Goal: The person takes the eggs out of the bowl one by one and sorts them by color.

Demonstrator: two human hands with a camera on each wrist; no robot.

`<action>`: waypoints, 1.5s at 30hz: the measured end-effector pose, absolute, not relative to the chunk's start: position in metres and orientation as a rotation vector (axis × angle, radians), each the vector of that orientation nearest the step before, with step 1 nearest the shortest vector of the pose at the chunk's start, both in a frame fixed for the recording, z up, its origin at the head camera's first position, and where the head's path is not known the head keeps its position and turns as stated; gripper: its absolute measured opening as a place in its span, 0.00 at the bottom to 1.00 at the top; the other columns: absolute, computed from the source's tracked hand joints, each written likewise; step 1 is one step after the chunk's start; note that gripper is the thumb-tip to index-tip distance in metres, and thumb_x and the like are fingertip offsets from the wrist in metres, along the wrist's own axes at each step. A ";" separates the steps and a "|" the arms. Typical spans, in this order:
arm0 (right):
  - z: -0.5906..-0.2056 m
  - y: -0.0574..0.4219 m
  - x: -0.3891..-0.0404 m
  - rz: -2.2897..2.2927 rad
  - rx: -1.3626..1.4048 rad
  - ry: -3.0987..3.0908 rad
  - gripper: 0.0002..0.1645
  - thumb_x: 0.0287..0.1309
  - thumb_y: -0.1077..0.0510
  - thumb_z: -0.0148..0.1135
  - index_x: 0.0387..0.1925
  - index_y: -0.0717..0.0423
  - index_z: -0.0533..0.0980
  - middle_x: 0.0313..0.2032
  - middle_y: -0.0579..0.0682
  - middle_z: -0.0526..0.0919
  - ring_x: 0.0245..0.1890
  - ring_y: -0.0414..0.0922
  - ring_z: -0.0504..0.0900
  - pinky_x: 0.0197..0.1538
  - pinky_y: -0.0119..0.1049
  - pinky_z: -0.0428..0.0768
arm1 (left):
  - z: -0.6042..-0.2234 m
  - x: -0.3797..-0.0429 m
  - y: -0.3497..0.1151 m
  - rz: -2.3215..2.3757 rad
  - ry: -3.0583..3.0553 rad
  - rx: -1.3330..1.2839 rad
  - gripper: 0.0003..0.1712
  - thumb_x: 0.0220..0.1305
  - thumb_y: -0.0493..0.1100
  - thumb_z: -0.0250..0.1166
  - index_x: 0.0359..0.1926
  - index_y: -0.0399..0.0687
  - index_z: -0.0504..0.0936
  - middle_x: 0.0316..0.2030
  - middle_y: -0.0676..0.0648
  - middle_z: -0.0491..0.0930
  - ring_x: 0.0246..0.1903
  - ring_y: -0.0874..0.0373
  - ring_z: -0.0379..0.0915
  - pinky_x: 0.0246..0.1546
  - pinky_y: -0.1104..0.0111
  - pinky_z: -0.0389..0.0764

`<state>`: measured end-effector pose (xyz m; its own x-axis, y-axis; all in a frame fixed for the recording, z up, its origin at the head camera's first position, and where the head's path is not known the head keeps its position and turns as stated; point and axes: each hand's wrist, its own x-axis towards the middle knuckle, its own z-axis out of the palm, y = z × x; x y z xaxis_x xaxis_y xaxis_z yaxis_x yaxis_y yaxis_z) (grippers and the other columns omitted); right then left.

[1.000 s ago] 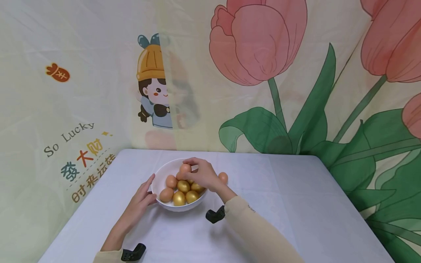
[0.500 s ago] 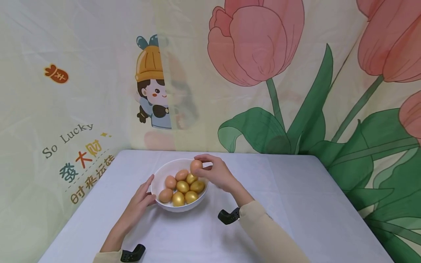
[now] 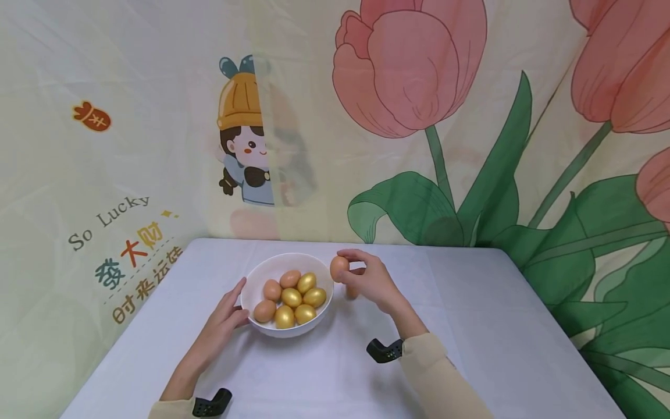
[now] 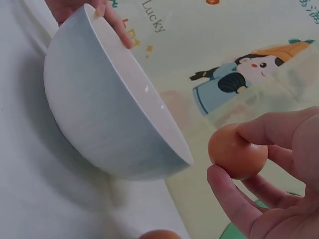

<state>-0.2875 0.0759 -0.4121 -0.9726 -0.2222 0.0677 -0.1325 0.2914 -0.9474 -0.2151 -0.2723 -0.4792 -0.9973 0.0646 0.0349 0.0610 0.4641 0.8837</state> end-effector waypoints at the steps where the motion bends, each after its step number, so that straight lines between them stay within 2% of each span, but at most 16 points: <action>1: -0.413 0.078 -0.287 -1.797 -0.329 2.468 0.28 0.63 0.56 0.73 0.65 0.39 0.82 0.62 0.48 0.81 0.51 0.51 0.86 0.53 0.51 0.89 | -0.479 -0.215 -0.272 1.621 2.686 0.116 0.42 0.81 0.45 0.51 0.87 0.55 0.44 0.82 0.35 0.49 0.69 0.35 0.71 0.66 0.52 0.82; 7: -0.422 0.089 -0.284 -1.761 -0.222 2.555 0.30 0.63 0.58 0.71 0.67 0.41 0.81 0.63 0.49 0.81 0.51 0.52 0.85 0.54 0.47 0.88 | -0.479 -0.215 -0.273 1.622 2.691 0.121 0.41 0.81 0.45 0.51 0.87 0.54 0.44 0.82 0.34 0.49 0.69 0.34 0.71 0.66 0.52 0.82; 16: -0.438 0.104 -0.283 -1.766 -0.123 2.587 0.33 0.64 0.53 0.73 0.69 0.46 0.78 0.64 0.50 0.80 0.52 0.51 0.83 0.55 0.47 0.86 | -0.482 -0.215 -0.274 1.629 2.689 0.130 0.42 0.81 0.44 0.51 0.87 0.54 0.44 0.82 0.34 0.49 0.68 0.34 0.71 0.65 0.53 0.83; 24: -0.451 0.114 -0.280 -1.754 -0.042 2.612 0.33 0.66 0.52 0.72 0.71 0.44 0.76 0.65 0.49 0.80 0.52 0.51 0.81 0.53 0.41 0.85 | -0.482 -0.215 -0.274 1.636 2.686 0.132 0.42 0.81 0.44 0.51 0.87 0.54 0.45 0.82 0.34 0.49 0.68 0.34 0.72 0.65 0.54 0.83; 32: -0.463 0.122 -0.281 -1.745 0.007 2.668 0.32 0.66 0.53 0.71 0.71 0.47 0.77 0.65 0.52 0.80 0.51 0.50 0.83 0.50 0.37 0.85 | -0.482 -0.214 -0.275 1.637 2.683 0.137 0.42 0.81 0.45 0.52 0.87 0.55 0.45 0.82 0.34 0.49 0.69 0.34 0.72 0.65 0.53 0.83; 45: -0.479 0.127 -0.282 -1.723 0.047 2.699 0.31 0.67 0.56 0.71 0.70 0.50 0.78 0.64 0.54 0.80 0.51 0.50 0.83 0.50 0.39 0.85 | -0.480 -0.216 -0.274 1.645 2.678 0.142 0.42 0.81 0.44 0.52 0.87 0.54 0.45 0.82 0.35 0.48 0.69 0.35 0.72 0.65 0.53 0.82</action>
<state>-0.2825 0.1271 -0.4794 -0.9977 0.0579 0.0357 -0.0080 0.4212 -0.9069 -0.2155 -0.2739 -0.4803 -0.9959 0.0747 0.0512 0.0794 0.4493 0.8899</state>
